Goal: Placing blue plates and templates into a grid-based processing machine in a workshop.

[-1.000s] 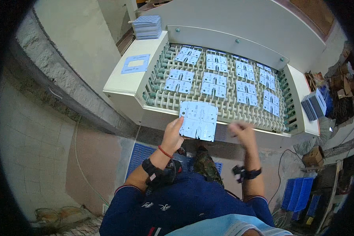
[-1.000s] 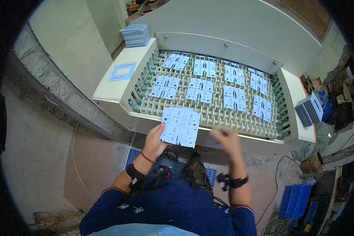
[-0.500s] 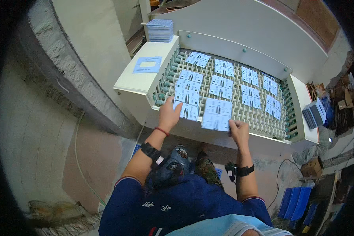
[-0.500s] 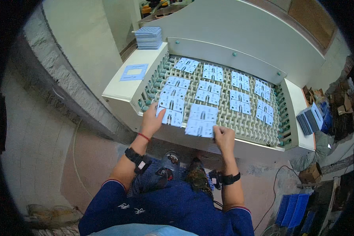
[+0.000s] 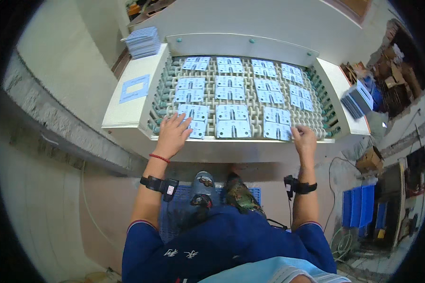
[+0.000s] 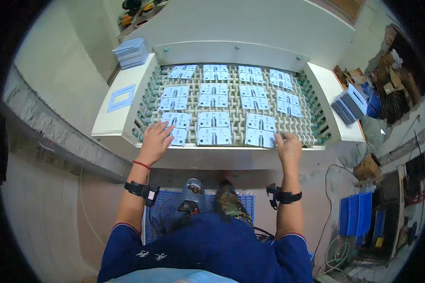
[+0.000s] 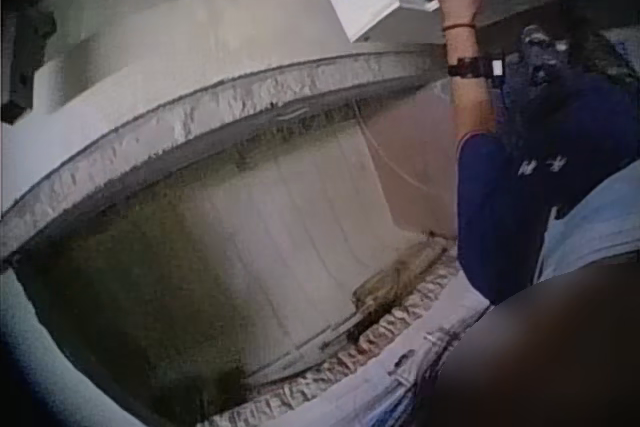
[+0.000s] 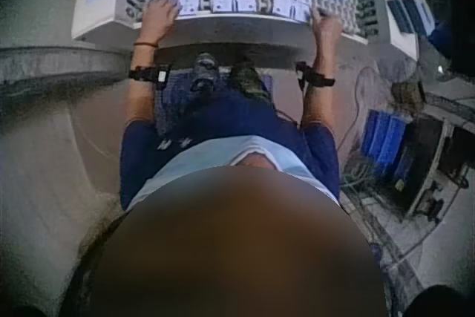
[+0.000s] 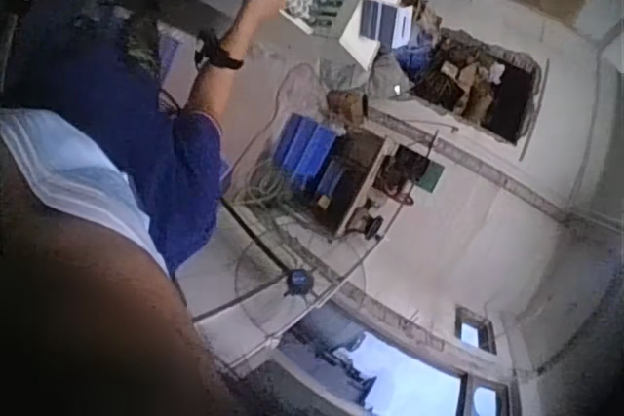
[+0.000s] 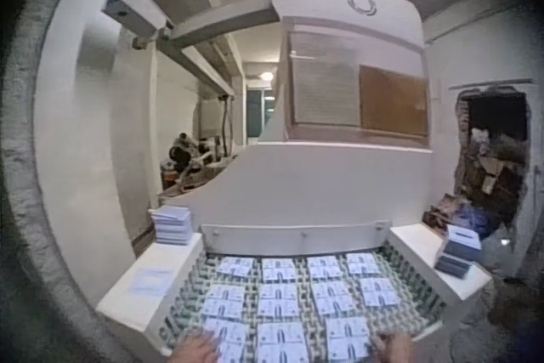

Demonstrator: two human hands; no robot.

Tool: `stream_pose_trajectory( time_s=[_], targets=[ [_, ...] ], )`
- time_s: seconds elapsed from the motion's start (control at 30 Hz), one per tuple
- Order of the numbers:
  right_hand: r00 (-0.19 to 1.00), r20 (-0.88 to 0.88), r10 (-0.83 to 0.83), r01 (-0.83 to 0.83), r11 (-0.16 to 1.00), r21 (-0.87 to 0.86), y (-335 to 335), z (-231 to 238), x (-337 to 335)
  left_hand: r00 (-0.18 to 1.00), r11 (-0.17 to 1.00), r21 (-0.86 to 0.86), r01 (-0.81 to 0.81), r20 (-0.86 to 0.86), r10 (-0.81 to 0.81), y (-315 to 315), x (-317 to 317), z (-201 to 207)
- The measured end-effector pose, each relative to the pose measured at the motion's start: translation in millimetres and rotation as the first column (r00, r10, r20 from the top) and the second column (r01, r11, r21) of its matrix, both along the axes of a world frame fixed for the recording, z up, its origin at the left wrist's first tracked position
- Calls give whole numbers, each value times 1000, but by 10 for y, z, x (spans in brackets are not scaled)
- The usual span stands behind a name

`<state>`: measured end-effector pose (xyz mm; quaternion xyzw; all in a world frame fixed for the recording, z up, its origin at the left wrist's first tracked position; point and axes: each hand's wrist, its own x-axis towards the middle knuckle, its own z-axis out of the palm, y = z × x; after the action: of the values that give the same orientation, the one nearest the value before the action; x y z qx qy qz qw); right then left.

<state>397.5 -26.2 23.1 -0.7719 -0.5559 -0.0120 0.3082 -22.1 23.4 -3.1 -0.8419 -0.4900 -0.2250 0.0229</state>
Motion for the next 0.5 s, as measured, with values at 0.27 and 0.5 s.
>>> stream_pose_trajectory(
  time_s=[0.27,0.5],
  targets=[
    [961,-259,96,-45,980,194,-495,-142,-205,995,999,37,13,95,-16,-27,124,-117],
    [891,-427,-153,60,973,-223,-1777,-776,338,960,981,62,183,204,-192,-306,619,256]
  ],
)
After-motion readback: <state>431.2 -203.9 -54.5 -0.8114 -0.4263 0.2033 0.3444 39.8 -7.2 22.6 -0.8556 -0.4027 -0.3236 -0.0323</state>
